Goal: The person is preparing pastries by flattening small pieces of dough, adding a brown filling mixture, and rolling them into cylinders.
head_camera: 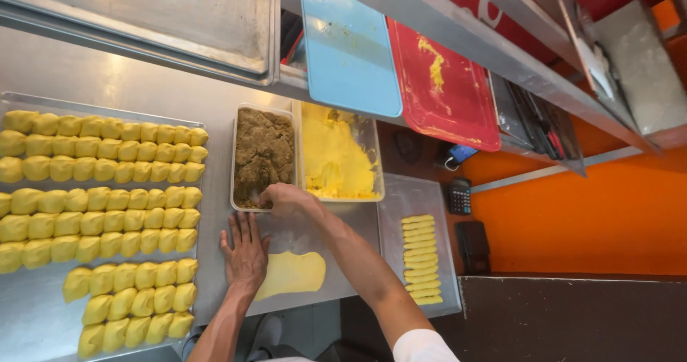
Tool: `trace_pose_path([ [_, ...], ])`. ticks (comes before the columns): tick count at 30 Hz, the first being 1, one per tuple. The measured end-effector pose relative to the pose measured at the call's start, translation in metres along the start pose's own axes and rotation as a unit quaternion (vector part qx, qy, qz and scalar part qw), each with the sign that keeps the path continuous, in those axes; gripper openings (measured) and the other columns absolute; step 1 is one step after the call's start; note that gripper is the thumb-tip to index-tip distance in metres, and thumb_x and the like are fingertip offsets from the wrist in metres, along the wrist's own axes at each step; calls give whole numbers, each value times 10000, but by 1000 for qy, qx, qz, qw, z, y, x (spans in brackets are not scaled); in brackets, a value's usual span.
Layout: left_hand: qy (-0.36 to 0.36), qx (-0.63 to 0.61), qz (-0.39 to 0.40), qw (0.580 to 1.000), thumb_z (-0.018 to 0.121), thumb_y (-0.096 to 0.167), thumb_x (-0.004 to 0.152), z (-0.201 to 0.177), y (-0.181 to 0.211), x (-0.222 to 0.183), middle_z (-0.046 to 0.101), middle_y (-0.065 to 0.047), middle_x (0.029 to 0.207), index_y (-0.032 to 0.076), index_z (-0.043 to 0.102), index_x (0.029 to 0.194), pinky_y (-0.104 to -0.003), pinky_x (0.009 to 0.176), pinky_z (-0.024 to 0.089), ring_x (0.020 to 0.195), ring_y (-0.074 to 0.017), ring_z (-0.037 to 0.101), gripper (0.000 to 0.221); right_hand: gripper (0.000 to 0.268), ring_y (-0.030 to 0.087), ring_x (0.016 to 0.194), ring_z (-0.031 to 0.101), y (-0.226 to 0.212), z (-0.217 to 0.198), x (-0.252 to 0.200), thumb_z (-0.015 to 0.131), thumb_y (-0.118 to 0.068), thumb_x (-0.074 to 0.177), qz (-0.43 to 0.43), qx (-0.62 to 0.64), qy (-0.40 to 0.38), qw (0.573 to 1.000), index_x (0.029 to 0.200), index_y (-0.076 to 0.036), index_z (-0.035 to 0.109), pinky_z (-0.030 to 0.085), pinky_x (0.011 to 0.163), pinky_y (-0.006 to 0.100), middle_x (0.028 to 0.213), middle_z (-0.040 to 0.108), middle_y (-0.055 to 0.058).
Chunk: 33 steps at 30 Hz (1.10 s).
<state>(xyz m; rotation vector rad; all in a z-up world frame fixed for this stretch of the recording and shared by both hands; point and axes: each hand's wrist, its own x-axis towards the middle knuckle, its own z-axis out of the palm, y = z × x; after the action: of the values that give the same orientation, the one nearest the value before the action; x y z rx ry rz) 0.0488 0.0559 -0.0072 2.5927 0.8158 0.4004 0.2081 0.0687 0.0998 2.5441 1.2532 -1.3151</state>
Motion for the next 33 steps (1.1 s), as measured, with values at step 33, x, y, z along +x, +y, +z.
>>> trace_pose_path([
  [33, 188, -470, -367, 780, 330, 48, 909, -151, 20, -199, 525, -161, 1051, 3, 423, 1223, -264, 763, 379, 850, -186, 501, 330, 585, 368, 1249, 111, -1, 186, -111, 379, -192, 769, -42, -577, 235, 781, 1290, -3, 191, 100, 898, 688, 1315, 189, 176],
])
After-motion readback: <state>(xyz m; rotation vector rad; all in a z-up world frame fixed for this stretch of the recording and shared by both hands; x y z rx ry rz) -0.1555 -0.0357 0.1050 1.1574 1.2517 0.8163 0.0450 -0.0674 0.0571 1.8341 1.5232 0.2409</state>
